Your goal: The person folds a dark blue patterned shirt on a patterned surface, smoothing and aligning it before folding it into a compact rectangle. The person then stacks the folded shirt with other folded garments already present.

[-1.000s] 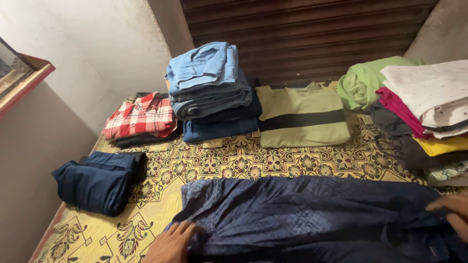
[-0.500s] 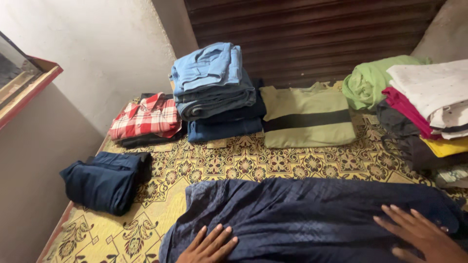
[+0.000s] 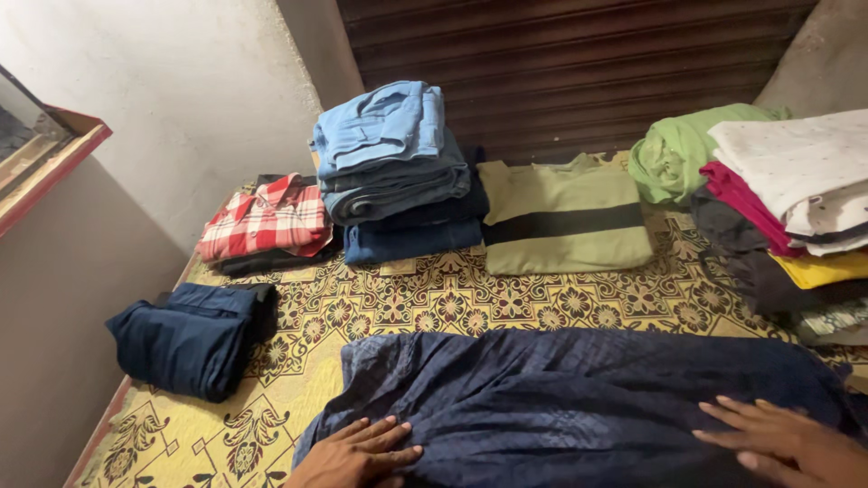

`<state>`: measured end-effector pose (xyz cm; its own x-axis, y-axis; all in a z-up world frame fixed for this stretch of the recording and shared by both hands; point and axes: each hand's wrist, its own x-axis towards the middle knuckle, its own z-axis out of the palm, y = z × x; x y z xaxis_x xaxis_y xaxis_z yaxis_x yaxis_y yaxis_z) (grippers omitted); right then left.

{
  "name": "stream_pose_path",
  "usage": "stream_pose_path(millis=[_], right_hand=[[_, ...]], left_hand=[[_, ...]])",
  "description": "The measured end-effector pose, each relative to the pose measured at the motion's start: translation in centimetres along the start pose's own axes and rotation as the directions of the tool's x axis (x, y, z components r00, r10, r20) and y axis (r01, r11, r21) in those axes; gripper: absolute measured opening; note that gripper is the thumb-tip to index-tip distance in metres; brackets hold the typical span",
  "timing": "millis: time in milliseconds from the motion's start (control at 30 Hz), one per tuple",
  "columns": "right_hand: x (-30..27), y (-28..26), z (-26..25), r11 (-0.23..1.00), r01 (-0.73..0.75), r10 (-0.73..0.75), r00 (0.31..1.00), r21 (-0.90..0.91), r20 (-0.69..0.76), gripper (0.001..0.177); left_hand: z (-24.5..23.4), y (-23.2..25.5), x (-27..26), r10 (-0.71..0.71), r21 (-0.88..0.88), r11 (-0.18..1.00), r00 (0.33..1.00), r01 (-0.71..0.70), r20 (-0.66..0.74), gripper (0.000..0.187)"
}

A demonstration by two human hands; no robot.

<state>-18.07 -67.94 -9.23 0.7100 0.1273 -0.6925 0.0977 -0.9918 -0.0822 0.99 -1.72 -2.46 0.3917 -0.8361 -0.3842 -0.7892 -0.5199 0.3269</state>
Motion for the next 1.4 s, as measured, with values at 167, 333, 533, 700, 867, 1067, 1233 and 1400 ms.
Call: stream_pose_path(millis=[167,333,533,700,867,1067,1233,1400], right_hand=[[-0.3,-0.2,0.1,0.86,0.022,0.116,0.965,0.51,-0.236,0.055],[0.5,-0.4,-1.4,0.847,-0.034,0.348,0.79,0.531,-0.505,0.055],[2.2,0.5,-5.3,0.872,-0.003,0.269,0.838,0.489,-0.475,0.064],[1.7,1.0,-7.1,0.95,-0.093,0.178,0.946,0.298,-0.271,0.103],[1.4,1.5,-7.3,0.848,-0.22,0.308,0.945,0.483,-0.109,0.076],[1.3,3.6,-7.0,0.803,-0.015,0.087,0.992,0.596,-0.093,0.069],[1.8,4.3,-9.3,0.836,-0.006,0.091,0.988,0.549,-0.127,0.058],[5.3,5.5,-13.4,0.86,0.025,0.052,0.989,0.51,-0.137,0.049]], left_hand=[[-3.8,2.2,0.0,-0.06,-0.23,0.972,0.994,0.037,-0.095,0.044],[-8.2,3.2,0.3,-0.426,-0.464,0.781,0.9,0.417,0.092,0.05],[-10.9,0.4,4.5,-0.368,-0.558,0.775,0.93,0.296,-0.019,0.05],[-10.8,-2.4,7.4,-0.392,-0.592,0.762,0.915,0.264,-0.096,0.048],[-11.1,-2.9,6.6,-0.179,-0.725,0.666,0.981,0.173,0.069,0.059],[-12.9,0.1,1.7,-0.061,-0.399,0.901,0.961,0.17,0.271,0.067],[-17.8,2.7,-2.8,-0.026,-0.372,0.913,0.935,0.166,0.354,0.06],[-21.6,0.5,-4.5,-0.133,-0.367,0.894,0.935,0.256,0.328,0.057]])
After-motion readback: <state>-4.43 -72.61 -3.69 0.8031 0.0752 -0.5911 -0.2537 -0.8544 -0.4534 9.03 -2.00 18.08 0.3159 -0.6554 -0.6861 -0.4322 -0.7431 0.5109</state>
